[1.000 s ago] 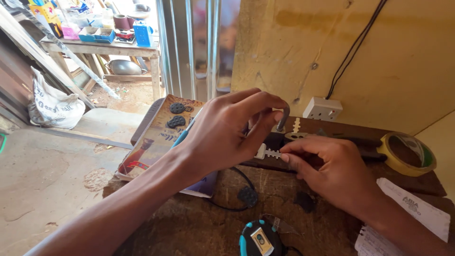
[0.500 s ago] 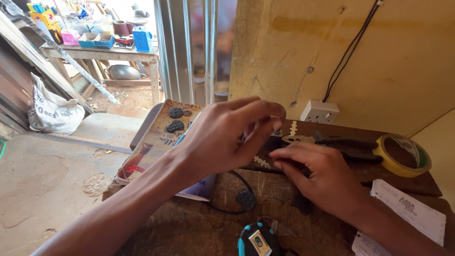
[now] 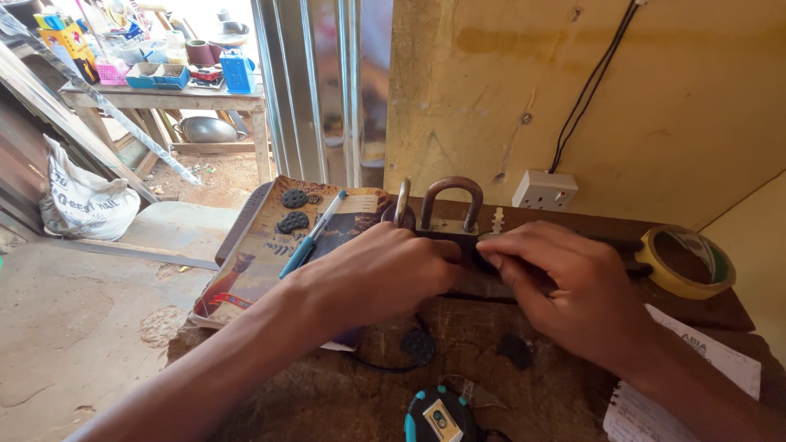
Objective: Testing multiple keys to find matches for various padlocks.
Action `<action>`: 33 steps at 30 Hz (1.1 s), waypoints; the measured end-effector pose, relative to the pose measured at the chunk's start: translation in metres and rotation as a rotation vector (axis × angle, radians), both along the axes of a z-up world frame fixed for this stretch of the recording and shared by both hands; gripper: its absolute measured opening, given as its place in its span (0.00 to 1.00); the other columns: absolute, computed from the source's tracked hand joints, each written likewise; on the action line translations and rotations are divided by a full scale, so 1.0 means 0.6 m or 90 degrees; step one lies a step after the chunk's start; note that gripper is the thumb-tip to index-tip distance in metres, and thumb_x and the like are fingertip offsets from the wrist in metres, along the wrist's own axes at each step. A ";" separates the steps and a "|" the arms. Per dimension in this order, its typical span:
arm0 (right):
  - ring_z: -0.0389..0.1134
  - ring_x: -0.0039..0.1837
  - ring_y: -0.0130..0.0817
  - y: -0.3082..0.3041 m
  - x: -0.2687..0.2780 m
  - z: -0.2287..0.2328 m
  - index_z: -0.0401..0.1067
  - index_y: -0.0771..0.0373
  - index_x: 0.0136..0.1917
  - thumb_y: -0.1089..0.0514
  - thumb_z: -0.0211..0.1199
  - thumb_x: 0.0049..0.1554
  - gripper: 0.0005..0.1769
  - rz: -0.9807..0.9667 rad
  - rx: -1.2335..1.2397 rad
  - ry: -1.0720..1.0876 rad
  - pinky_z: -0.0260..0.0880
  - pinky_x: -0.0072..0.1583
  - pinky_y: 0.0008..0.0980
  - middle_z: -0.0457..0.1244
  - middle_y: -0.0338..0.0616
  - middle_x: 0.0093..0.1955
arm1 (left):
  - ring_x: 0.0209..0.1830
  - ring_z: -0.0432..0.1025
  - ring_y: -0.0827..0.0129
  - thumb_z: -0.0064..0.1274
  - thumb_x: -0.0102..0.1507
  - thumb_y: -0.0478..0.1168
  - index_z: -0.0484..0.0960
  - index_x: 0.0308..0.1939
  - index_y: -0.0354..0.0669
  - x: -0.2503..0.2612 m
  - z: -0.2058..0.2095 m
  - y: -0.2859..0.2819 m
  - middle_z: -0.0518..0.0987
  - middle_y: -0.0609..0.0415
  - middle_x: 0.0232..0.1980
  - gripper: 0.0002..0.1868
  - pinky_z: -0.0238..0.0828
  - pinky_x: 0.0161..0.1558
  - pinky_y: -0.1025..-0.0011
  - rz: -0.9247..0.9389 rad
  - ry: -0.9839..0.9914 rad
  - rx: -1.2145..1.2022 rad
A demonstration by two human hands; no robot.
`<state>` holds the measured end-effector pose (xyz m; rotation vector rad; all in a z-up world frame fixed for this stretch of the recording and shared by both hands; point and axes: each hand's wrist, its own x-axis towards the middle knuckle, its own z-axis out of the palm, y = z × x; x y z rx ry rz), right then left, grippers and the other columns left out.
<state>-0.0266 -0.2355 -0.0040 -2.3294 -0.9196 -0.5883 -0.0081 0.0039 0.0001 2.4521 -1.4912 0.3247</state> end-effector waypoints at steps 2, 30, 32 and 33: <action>0.75 0.49 0.39 -0.001 -0.001 0.008 0.78 0.62 0.54 0.65 0.65 0.55 0.12 -0.004 0.005 -0.006 0.74 0.49 0.34 0.71 0.45 0.48 | 0.42 0.80 0.51 0.51 0.57 0.30 0.85 0.42 0.42 0.001 -0.007 0.000 0.84 0.49 0.45 0.12 0.77 0.37 0.56 0.023 -0.028 0.031; 0.67 0.65 0.50 -0.044 0.065 -0.009 0.71 0.66 0.67 0.58 0.59 0.61 0.22 0.048 -0.088 0.105 0.64 0.65 0.44 0.68 0.53 0.63 | 0.31 0.80 0.55 0.58 0.63 0.34 0.82 0.44 0.36 -0.006 0.013 -0.019 0.83 0.49 0.44 0.07 0.74 0.29 0.59 0.075 -0.094 -0.274; 0.67 0.65 0.48 -0.043 0.065 -0.009 0.72 0.65 0.67 0.58 0.60 0.61 0.22 0.043 -0.072 0.124 0.65 0.65 0.43 0.68 0.53 0.63 | 0.30 0.80 0.57 0.58 0.63 0.34 0.82 0.44 0.37 -0.011 0.028 -0.016 0.83 0.50 0.45 0.06 0.74 0.29 0.60 0.082 -0.086 -0.283; 0.68 0.65 0.47 -0.043 0.065 -0.010 0.72 0.64 0.67 0.58 0.60 0.61 0.22 0.036 -0.057 0.146 0.65 0.64 0.41 0.68 0.52 0.63 | 0.28 0.80 0.59 0.58 0.63 0.34 0.83 0.43 0.38 -0.014 0.034 -0.016 0.84 0.52 0.45 0.05 0.75 0.28 0.61 0.087 -0.077 -0.292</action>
